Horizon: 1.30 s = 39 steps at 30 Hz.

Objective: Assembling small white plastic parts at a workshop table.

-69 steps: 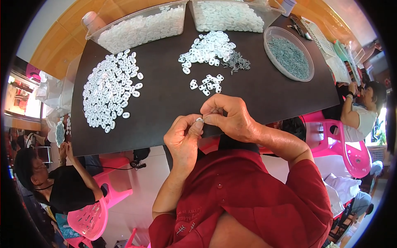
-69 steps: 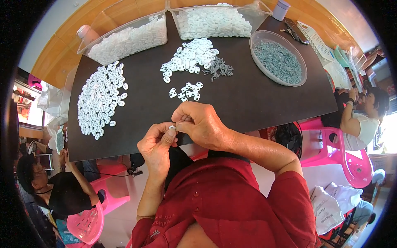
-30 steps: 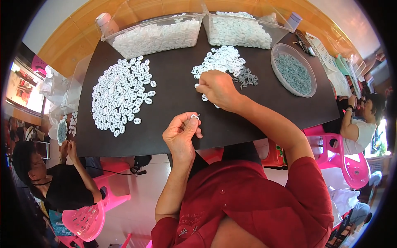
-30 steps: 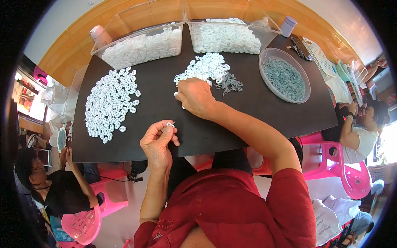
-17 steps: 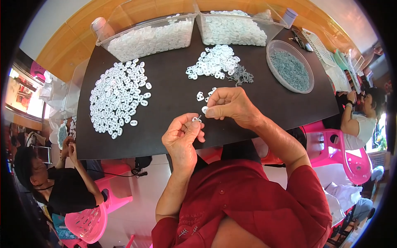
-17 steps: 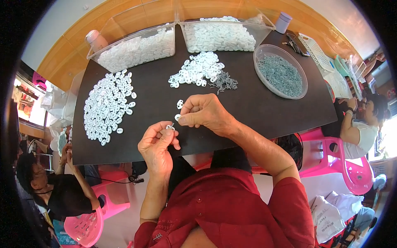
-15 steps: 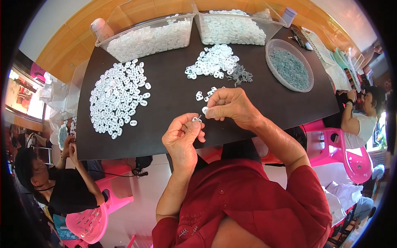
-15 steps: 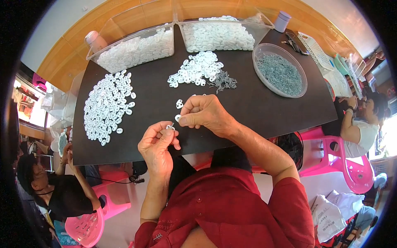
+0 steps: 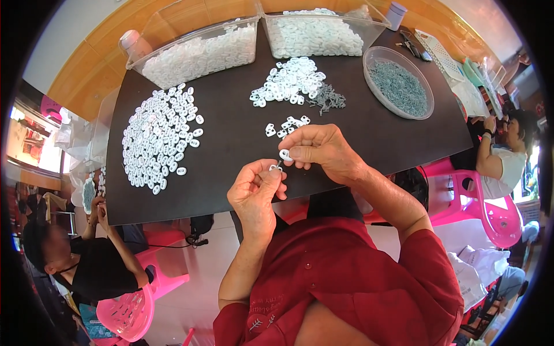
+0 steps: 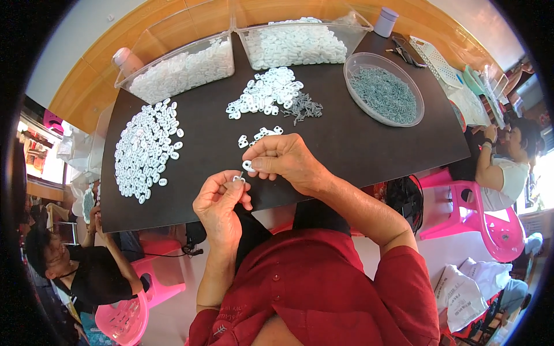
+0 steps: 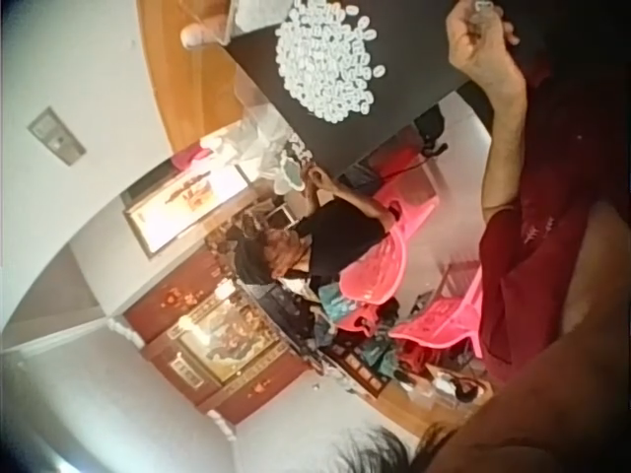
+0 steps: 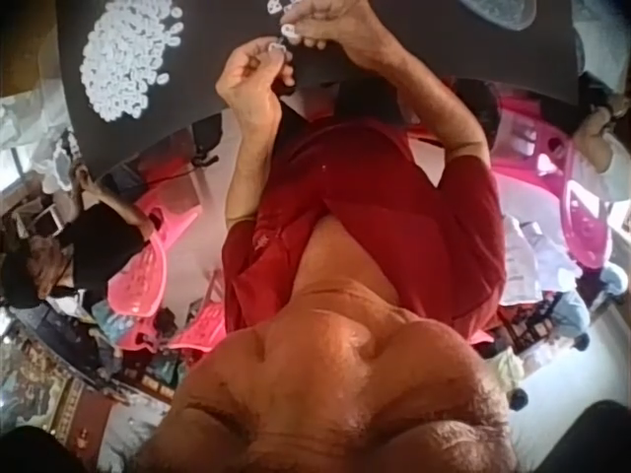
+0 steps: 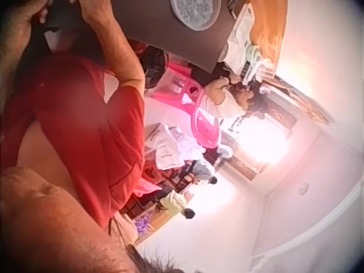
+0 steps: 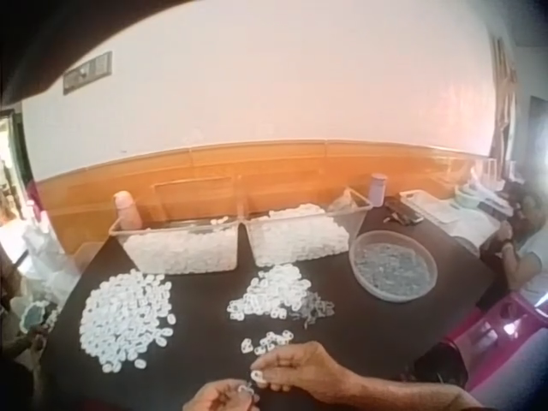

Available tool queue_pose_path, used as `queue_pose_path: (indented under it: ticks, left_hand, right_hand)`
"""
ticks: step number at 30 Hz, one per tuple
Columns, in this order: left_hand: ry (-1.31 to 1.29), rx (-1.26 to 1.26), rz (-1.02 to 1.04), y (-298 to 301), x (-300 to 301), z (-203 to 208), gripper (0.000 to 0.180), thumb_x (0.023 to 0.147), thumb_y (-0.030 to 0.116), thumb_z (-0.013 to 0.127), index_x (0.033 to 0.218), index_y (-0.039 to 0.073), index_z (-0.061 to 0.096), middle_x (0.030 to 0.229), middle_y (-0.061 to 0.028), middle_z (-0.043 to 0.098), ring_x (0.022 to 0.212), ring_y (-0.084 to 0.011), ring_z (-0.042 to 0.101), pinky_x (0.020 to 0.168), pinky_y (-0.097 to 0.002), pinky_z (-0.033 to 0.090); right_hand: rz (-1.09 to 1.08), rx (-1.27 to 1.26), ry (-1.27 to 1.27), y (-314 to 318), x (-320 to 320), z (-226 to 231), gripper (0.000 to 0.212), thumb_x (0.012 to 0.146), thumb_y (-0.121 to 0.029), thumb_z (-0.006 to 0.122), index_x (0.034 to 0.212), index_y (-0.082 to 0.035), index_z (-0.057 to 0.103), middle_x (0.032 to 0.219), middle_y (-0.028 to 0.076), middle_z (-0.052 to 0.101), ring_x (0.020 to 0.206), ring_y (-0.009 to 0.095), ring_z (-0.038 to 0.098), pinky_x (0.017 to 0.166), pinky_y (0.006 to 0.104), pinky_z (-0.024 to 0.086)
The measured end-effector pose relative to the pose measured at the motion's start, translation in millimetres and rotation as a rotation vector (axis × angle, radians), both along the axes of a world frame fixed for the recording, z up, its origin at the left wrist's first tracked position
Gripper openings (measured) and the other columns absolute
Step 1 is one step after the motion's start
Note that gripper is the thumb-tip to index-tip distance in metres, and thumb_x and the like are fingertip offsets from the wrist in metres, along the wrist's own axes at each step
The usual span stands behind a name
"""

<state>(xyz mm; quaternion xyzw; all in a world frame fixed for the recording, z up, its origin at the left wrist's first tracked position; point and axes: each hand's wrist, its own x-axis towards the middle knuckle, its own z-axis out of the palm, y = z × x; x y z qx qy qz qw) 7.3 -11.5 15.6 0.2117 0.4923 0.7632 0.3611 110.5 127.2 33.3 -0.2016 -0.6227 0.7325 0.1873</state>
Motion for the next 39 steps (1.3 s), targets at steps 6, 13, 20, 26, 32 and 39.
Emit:
queue_pose_path:
  ticks: [6, 13, 20, 26, 32, 39]
  left_hand:
    - [0.001, -0.052, 0.007, 1, 3, 0, 0.012, 0.085, 0.002, 0.063, 0.094, -0.005, 0.061, 0.075, -0.0098, 0.063, 0.057, -0.0085, 0.055, 0.048, -0.02, 0.045]
    - [0.005, -0.084, 0.002, 0, 4, -1, 0.01, 0.085, 0.003, 0.062, 0.092, -0.004, 0.061, 0.074, -0.0064, 0.062, 0.058, -0.0067, 0.054, 0.049, -0.0189, 0.044]
    - [0.034, -0.108, 0.027, 1, 4, 0, 0.009, 0.085, 0.003, 0.06, 0.089, -0.005, 0.06, 0.073, -0.0093, 0.062, 0.055, -0.0105, 0.054, 0.049, -0.022, 0.044]
    - [0.06, -0.032, 0.017, 1, 6, -5, 0.014, 0.087, 0.002, 0.06, 0.1, -0.003, 0.059, 0.074, -0.0031, 0.06, 0.062, -0.0057, 0.054, 0.053, -0.0185, 0.045]
    - [0.134, 0.006, 0.061, 3, 9, -7, 0.025, 0.087, 0.0, 0.059, 0.111, -0.002, 0.054, 0.075, -0.0013, 0.059, 0.064, -0.0057, 0.053, 0.055, -0.0185, 0.045]
    - [0.174, 0.048, 0.073, 6, 10, -9, 0.025, 0.085, 0.0, 0.063, 0.109, -0.005, 0.056, 0.073, -0.0046, 0.06, 0.063, -0.0092, 0.057, 0.053, -0.021, 0.049]
  right_hand:
    - [-0.03, 0.064, -0.023, -5, 0, 2, 0.016, 0.084, -0.01, 0.064, 0.096, 0.001, 0.066, 0.079, 0.005, 0.066, 0.066, 0.008, 0.058, 0.058, 0.0205, 0.045]
    - [-0.051, 0.129, -0.028, -8, -4, 0, 0.013, 0.084, -0.006, 0.064, 0.095, 0.002, 0.066, 0.076, 0.003, 0.064, 0.066, 0.006, 0.057, 0.059, 0.0197, 0.046]
    - [-0.064, 0.215, -0.02, -11, -5, -3, 0.011, 0.085, -0.003, 0.062, 0.094, 0.001, 0.066, 0.076, 0.002, 0.063, 0.067, 0.005, 0.056, 0.06, 0.0199, 0.047]
    - [-0.108, 0.305, -0.019, -17, -4, -4, 0.011, 0.084, -0.002, 0.061, 0.092, 0.002, 0.066, 0.074, 0.002, 0.062, 0.067, 0.006, 0.054, 0.06, 0.0217, 0.046]
    - [-0.116, 0.375, -0.026, -23, -3, -6, 0.012, 0.085, -0.001, 0.06, 0.095, 0.001, 0.066, 0.079, 0.004, 0.062, 0.071, 0.008, 0.055, 0.064, 0.0227, 0.047]
    - [-0.094, 0.498, 0.032, -27, -1, -9, 0.015, 0.086, 0.003, 0.056, 0.098, 0.001, 0.064, 0.084, 0.006, 0.06, 0.074, 0.011, 0.058, 0.066, 0.0258, 0.048]
